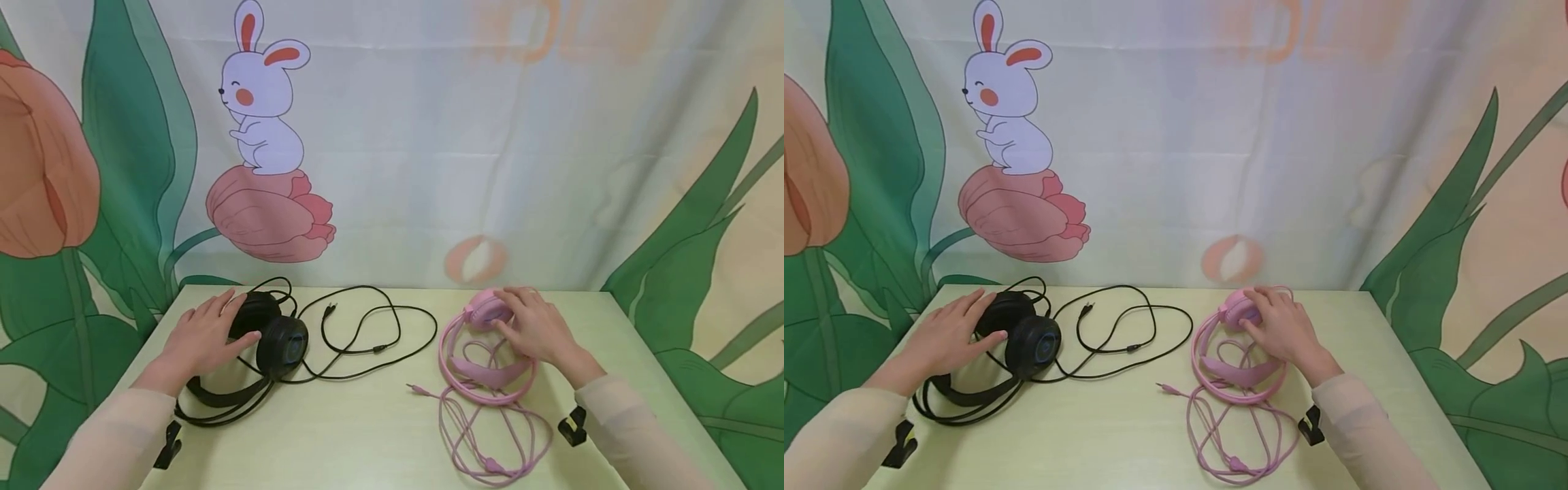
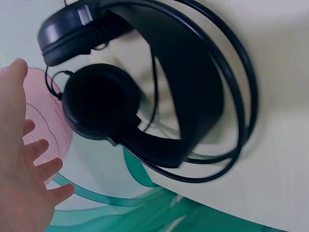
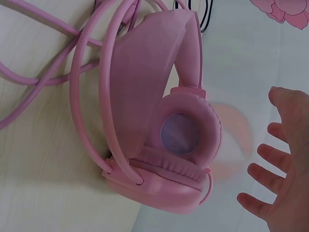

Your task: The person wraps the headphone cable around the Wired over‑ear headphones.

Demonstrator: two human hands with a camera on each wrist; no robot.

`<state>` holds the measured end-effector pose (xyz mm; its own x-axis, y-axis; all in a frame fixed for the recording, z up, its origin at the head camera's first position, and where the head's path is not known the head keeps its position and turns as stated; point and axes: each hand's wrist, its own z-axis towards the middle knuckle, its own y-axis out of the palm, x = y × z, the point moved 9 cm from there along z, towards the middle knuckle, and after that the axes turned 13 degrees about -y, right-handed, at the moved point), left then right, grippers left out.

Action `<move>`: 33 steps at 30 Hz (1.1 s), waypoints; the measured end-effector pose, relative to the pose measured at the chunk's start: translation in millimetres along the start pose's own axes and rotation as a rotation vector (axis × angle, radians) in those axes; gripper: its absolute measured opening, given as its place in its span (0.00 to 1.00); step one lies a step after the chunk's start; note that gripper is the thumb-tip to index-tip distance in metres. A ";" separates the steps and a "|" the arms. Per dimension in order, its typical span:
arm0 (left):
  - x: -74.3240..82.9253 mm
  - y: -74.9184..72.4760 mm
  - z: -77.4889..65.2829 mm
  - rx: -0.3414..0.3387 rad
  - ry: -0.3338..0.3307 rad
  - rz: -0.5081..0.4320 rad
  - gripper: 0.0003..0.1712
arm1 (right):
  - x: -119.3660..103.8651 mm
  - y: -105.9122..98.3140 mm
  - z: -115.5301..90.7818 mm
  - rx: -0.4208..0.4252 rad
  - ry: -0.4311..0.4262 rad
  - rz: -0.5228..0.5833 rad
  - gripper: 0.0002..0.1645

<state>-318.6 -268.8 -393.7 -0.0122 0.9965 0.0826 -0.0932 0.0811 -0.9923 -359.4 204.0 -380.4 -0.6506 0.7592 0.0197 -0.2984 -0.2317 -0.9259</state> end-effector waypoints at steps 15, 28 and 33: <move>-56.7 25.7 -10.1 -0.023 -0.128 -0.001 0.44 | -25.8 3.8 8.2 0.081 -0.093 -0.002 0.31; -83.7 46.6 -21.1 -0.084 -0.201 0.011 0.46 | -38.8 7.6 11.1 0.060 -0.134 0.047 0.32; -92.5 54.8 -24.7 -0.137 -0.236 0.019 0.48 | -39.7 12.3 10.7 0.030 -0.115 0.062 0.32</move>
<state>-298.0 -356.0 -458.0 -0.2457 0.9670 0.0670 0.0449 0.0804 -0.9958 -344.7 164.5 -388.5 -0.7436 0.6686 0.0079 -0.2750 -0.2950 -0.9151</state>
